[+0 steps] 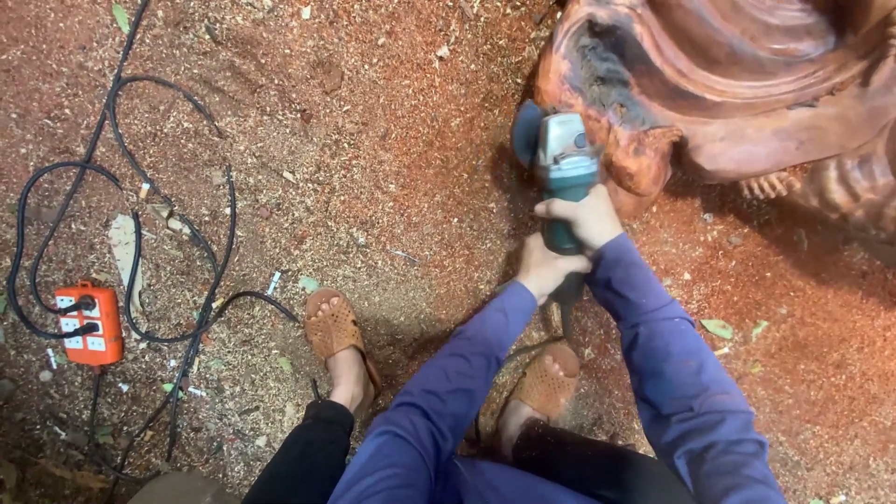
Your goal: Using a handheld angle grinder to smooth and shape the surface of a large wooden sculpture.
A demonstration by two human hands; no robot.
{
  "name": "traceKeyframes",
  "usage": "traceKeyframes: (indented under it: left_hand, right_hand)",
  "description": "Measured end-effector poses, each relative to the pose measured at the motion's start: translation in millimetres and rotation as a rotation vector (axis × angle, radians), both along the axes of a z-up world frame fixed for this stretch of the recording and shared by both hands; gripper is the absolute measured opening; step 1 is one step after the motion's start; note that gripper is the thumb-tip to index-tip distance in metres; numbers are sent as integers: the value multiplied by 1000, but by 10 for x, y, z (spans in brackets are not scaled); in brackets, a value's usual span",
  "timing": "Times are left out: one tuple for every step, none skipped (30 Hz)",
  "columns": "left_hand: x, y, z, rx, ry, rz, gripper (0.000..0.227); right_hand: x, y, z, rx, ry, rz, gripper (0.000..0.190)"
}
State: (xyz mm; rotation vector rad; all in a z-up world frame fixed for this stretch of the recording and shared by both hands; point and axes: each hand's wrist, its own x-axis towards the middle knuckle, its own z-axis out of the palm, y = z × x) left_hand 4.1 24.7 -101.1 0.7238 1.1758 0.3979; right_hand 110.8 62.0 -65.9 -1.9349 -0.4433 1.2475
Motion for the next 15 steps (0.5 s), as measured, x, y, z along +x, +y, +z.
traceKeyframes:
  left_hand:
    - [-2,-20,11,-2,2,1,48]
    - [0,-39,17,-5,24,-14,50]
    - [6,-68,22,-10,47,-31,51]
    - [10,-104,10,-14,48,-31,51]
    - [-7,-148,0,-20,60,-37,51]
    - [-25,-194,-6,-26,71,-43,51]
    - [-28,-222,-7,-24,70,-47,51]
    - [-32,-250,-6,-33,80,-9,51]
    - [-51,-289,-2,-45,94,28,51]
    - [-82,-306,18,-46,96,25,51]
    - [-115,-320,38,-53,105,21,49]
    - [-153,-332,59,-61,114,17,47]
    - [-167,-335,64,-60,114,15,47]
    - [-182,-338,68,-69,116,30,47]
    - [-198,-357,75,-80,119,44,47]
  right_hand:
    - [-26,-22,51,-2,2,1,44]
    - [-49,-43,97,30,37,-32,43]
    - [-66,-75,142,60,72,-68,42]
    - [-59,-100,108,57,73,-68,42]
    - [-70,-137,71,60,87,-70,41]
    - [-82,-176,40,63,100,-72,41]
    - [-106,-181,32,65,99,-75,41]
    - [-132,-186,27,45,110,-62,38]
    - [-170,-200,18,21,124,-49,36]
    - [-182,-219,14,20,127,-52,36]
    - [-197,-232,9,6,137,-47,34]
    - [-217,-244,5,-9,147,-41,33]
    - [-240,-241,14,-8,147,-43,33]
    - [-264,-238,22,0,153,-46,33]
    - [-289,-251,30,4,159,-50,33]
